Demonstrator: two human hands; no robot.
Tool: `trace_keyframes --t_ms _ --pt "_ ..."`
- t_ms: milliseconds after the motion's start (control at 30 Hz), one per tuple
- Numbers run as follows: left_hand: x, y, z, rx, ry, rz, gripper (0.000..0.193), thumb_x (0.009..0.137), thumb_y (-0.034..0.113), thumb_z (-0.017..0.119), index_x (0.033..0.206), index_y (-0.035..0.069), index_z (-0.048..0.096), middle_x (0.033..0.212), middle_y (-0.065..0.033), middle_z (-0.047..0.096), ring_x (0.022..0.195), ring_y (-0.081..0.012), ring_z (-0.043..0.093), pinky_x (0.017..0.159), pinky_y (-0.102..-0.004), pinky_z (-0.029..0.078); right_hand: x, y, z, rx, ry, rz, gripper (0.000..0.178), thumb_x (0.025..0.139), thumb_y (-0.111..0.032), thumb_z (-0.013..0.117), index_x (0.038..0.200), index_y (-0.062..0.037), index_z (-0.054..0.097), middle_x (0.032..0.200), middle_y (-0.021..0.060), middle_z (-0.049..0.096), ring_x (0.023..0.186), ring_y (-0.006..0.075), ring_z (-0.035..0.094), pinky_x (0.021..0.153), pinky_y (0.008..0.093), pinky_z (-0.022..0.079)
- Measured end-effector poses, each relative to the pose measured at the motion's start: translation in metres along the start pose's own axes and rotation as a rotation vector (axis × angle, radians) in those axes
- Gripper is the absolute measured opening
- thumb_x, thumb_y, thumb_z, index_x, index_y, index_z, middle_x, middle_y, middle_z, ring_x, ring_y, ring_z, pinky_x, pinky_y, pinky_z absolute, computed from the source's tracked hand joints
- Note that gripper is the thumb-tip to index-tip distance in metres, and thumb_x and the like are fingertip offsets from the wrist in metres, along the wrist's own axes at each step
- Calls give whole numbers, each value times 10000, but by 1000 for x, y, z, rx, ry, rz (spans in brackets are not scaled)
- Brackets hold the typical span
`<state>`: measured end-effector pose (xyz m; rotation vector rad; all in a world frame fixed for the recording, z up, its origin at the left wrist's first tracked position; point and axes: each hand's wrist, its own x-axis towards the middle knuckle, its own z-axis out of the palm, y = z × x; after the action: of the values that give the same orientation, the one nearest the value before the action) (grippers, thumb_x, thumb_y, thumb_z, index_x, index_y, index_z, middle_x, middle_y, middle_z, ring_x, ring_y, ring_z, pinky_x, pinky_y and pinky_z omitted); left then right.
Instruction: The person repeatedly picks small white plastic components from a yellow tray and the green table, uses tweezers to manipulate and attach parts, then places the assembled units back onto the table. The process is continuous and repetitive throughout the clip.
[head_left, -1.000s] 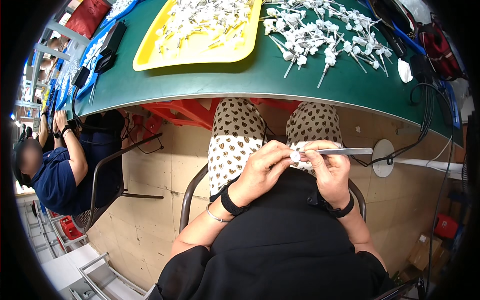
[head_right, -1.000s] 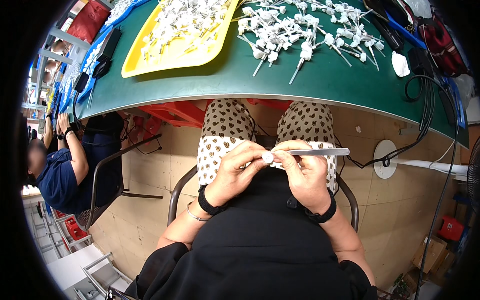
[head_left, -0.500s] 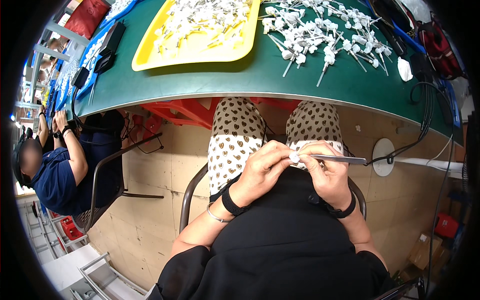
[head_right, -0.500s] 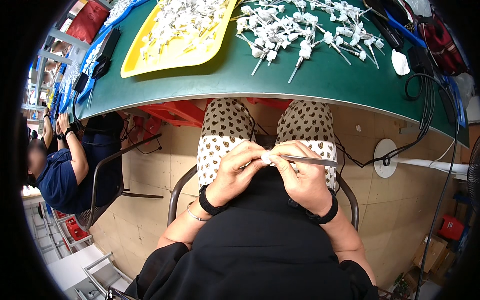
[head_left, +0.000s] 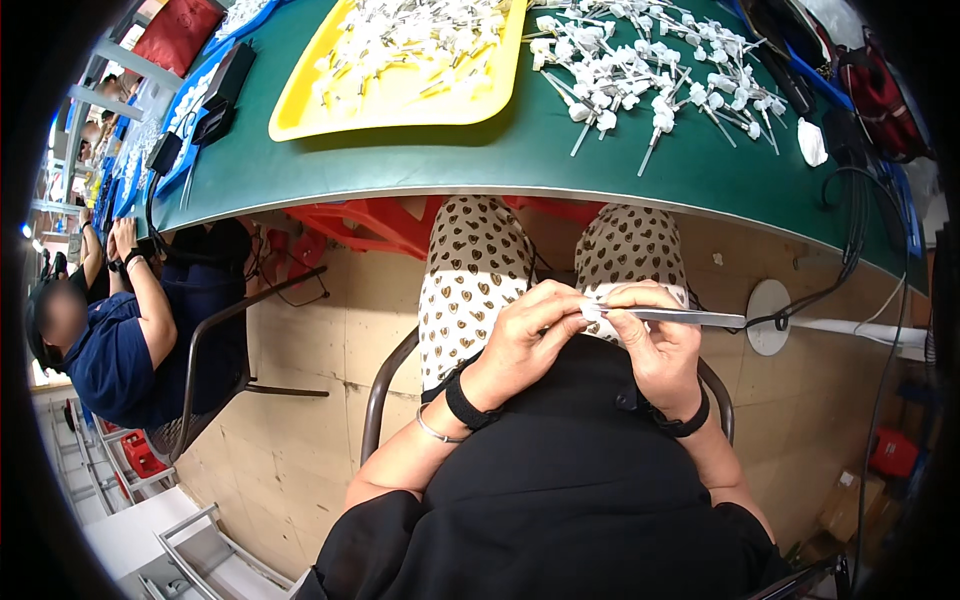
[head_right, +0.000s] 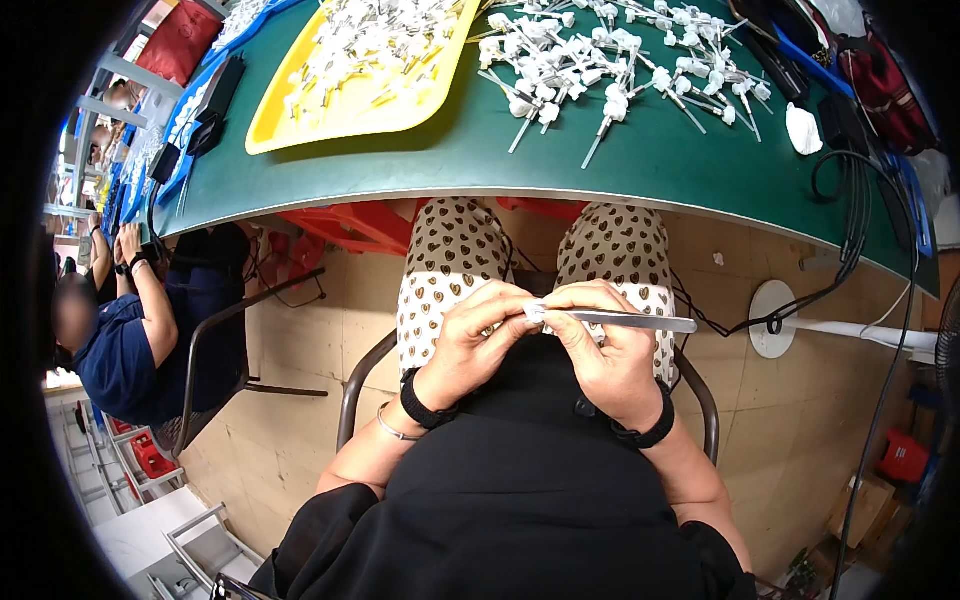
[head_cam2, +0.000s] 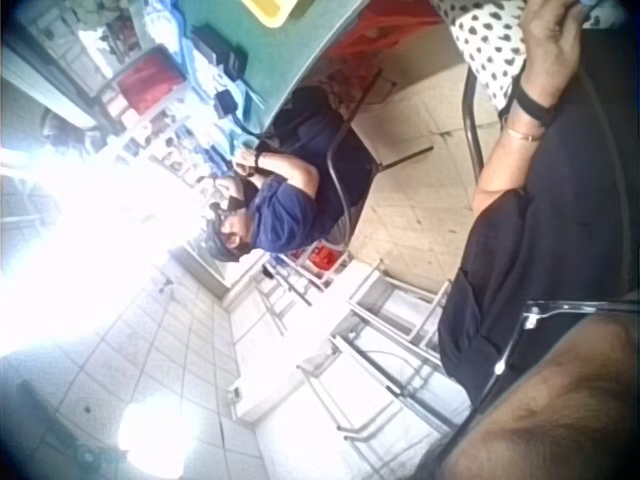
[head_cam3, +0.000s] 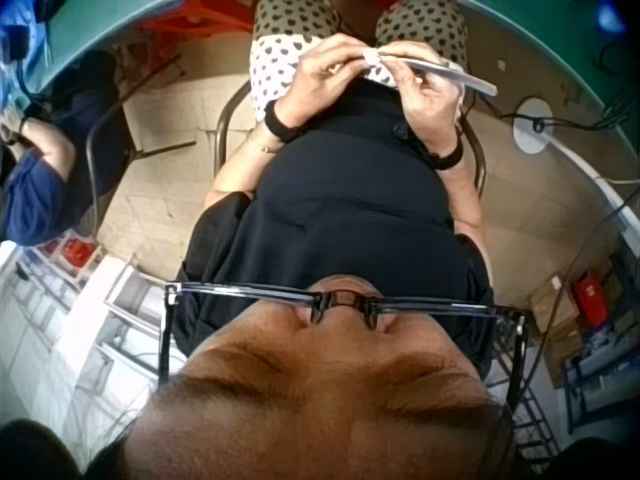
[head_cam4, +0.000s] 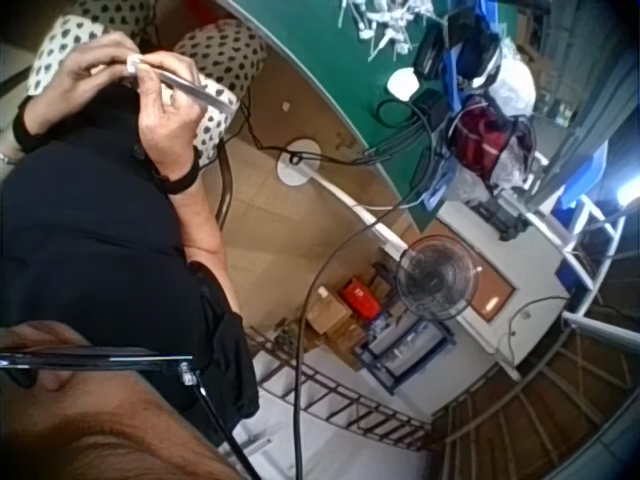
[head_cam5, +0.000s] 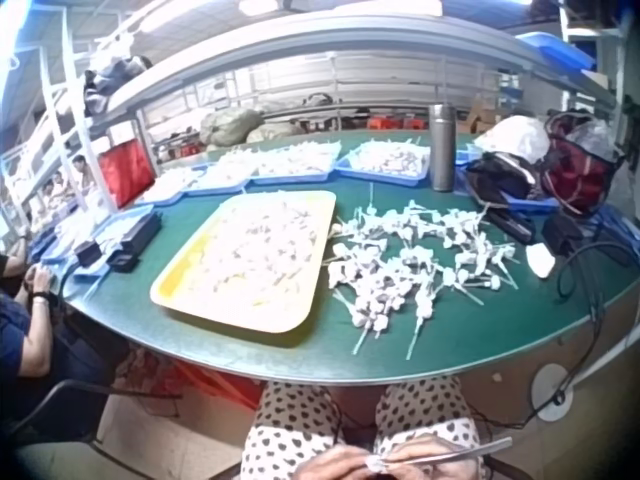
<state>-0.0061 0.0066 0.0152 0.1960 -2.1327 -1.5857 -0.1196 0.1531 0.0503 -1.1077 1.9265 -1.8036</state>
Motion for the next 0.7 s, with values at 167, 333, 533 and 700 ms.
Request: trace_keyframes --t_ms 167,333,533,700 --pt "-1 0 1 -6 5 -15 185 882 -23 728 1067 -6 726 998 -109 701 871 -212 673 760 -306 540 3 -2 1 -53 -18 -26 91 906 -23 723 992 4 709 927 95 714 812 204 661 716 317 534" --pt "0 0 1 -1 -5 8 199 883 -42 710 1079 -8 710 986 -108 680 865 -223 671 747 -307 541 6 -5 0 -117 -39 -83 82 897 -15 723 974 10 705 889 109 710 786 229 659 701 328 528" --pt "-1 -2 1 12 -14 29 206 884 -50 700 1085 -7 702 983 -106 668 857 -225 668 736 -308 540 4 -2 0 -119 -19 -78 79 900 -7 719 972 17 701 889 110 710 775 226 659 694 327 528" --pt "-1 -3 2 9 -20 27 205 883 -51 699 1083 -6 702 979 -104 665 853 -223 665 734 -309 538 3 -3 0 -99 -18 -41 79 904 -8 718 978 16 704 895 107 714 778 215 663 699 321 533"
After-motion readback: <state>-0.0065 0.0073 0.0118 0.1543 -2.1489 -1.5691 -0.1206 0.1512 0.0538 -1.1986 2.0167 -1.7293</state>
